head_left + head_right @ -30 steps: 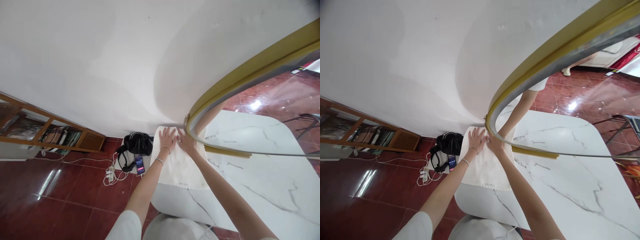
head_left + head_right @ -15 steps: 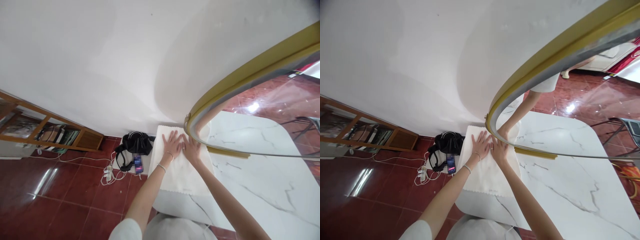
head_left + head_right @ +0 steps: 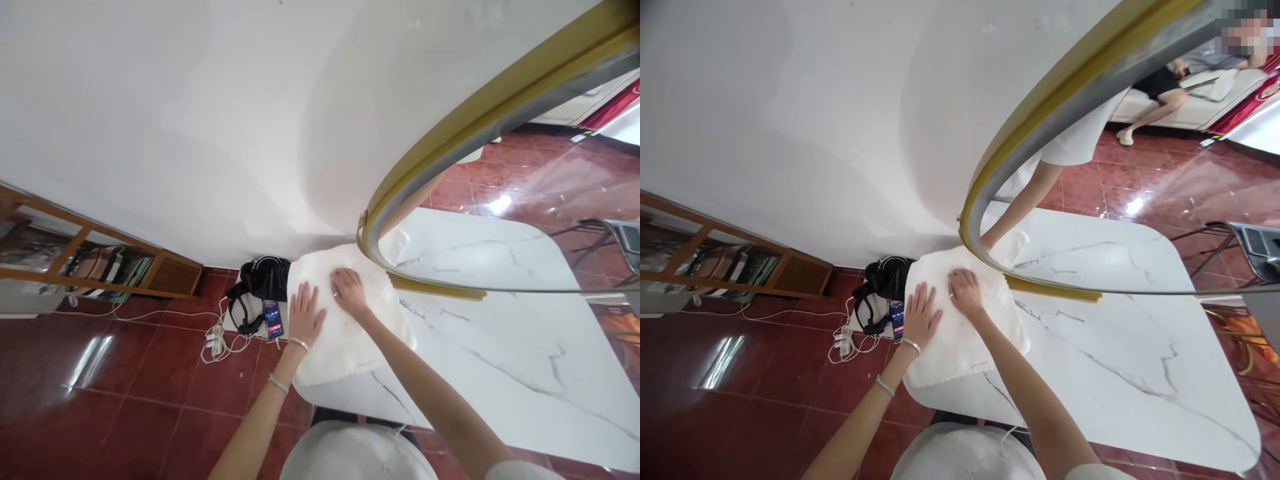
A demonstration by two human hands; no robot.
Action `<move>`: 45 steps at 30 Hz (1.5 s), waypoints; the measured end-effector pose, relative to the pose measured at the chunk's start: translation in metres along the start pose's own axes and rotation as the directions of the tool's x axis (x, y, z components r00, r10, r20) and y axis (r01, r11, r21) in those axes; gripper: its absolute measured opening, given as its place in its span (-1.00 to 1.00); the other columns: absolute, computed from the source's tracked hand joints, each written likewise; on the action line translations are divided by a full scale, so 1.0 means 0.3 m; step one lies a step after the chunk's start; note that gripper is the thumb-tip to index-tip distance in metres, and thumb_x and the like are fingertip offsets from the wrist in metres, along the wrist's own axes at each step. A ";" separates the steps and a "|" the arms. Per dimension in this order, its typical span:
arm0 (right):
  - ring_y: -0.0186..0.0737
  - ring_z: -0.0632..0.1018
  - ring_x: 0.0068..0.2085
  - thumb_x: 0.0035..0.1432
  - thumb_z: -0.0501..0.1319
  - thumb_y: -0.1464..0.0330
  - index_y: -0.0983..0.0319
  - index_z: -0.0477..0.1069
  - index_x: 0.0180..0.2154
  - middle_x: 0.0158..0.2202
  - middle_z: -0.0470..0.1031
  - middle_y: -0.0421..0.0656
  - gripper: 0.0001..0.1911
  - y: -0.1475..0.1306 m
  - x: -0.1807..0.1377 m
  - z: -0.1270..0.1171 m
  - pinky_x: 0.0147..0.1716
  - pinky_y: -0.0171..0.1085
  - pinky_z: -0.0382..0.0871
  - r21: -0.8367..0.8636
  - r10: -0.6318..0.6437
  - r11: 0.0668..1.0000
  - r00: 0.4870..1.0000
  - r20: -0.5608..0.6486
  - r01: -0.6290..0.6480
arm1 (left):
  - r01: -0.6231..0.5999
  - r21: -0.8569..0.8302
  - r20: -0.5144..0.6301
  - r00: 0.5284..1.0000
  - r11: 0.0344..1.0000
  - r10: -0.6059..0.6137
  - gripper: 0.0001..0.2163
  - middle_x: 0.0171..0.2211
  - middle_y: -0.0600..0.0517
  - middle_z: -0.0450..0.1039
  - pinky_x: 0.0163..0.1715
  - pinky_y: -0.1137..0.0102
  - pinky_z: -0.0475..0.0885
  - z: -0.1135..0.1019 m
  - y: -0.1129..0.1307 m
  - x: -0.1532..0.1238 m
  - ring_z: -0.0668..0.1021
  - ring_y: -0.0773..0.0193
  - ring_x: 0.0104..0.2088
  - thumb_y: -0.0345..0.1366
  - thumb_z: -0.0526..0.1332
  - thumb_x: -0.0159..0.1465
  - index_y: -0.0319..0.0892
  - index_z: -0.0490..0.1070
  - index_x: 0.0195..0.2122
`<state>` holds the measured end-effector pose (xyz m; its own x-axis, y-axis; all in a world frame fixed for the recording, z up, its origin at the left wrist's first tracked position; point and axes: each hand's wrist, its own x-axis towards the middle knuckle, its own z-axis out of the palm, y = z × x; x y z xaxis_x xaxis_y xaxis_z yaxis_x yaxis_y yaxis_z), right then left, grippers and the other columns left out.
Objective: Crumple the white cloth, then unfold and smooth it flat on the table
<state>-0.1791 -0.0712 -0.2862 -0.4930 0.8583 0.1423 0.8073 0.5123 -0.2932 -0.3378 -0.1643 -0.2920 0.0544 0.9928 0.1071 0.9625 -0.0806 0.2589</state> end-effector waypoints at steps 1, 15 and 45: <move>-0.06 0.28 0.15 0.27 0.02 0.34 0.27 0.39 0.06 0.13 0.35 0.02 -0.62 -0.039 -0.038 0.001 0.15 -0.06 0.13 0.012 -0.035 0.999 0.999 -0.004 0.035 | 0.012 0.002 -0.011 1.000 1.000 -0.012 -0.40 0.40 -0.07 -0.24 0.29 0.04 0.04 -0.005 -0.005 -0.054 -0.08 0.05 0.37 -0.16 -0.03 0.38 -0.09 -0.25 0.38; 0.25 0.01 0.33 0.08 0.08 -0.17 0.05 -0.12 0.35 0.37 -0.07 0.00 -0.08 -0.058 -0.773 -0.096 0.20 0.34 -0.52 0.002 -0.153 0.988 0.975 0.163 0.155 | -0.134 -0.005 0.090 0.987 0.991 0.134 -0.26 0.38 -0.15 -0.17 0.26 -0.08 -0.02 -0.018 0.270 -0.449 -0.09 -0.14 0.36 0.04 0.07 0.28 -0.10 -0.21 0.38; 0.06 -0.09 0.37 0.23 0.01 -0.04 0.01 -0.18 0.35 0.39 -0.15 -0.12 -0.24 -0.016 -0.592 -0.065 0.24 0.26 -0.51 -0.005 -0.214 0.977 0.975 0.051 0.215 | 0.039 0.146 -0.196 0.980 0.988 -0.009 -0.46 0.36 -0.17 -0.06 0.23 -0.02 0.06 0.077 0.256 -0.330 0.03 -0.04 0.35 -0.15 0.04 0.34 -0.11 0.04 0.33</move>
<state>-0.0890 -0.2255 -0.2916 -0.6705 0.7259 0.1535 0.6839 0.6849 -0.2514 -0.2632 -0.2669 -0.3049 -0.0077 0.9566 0.2913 0.9924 -0.0284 0.1195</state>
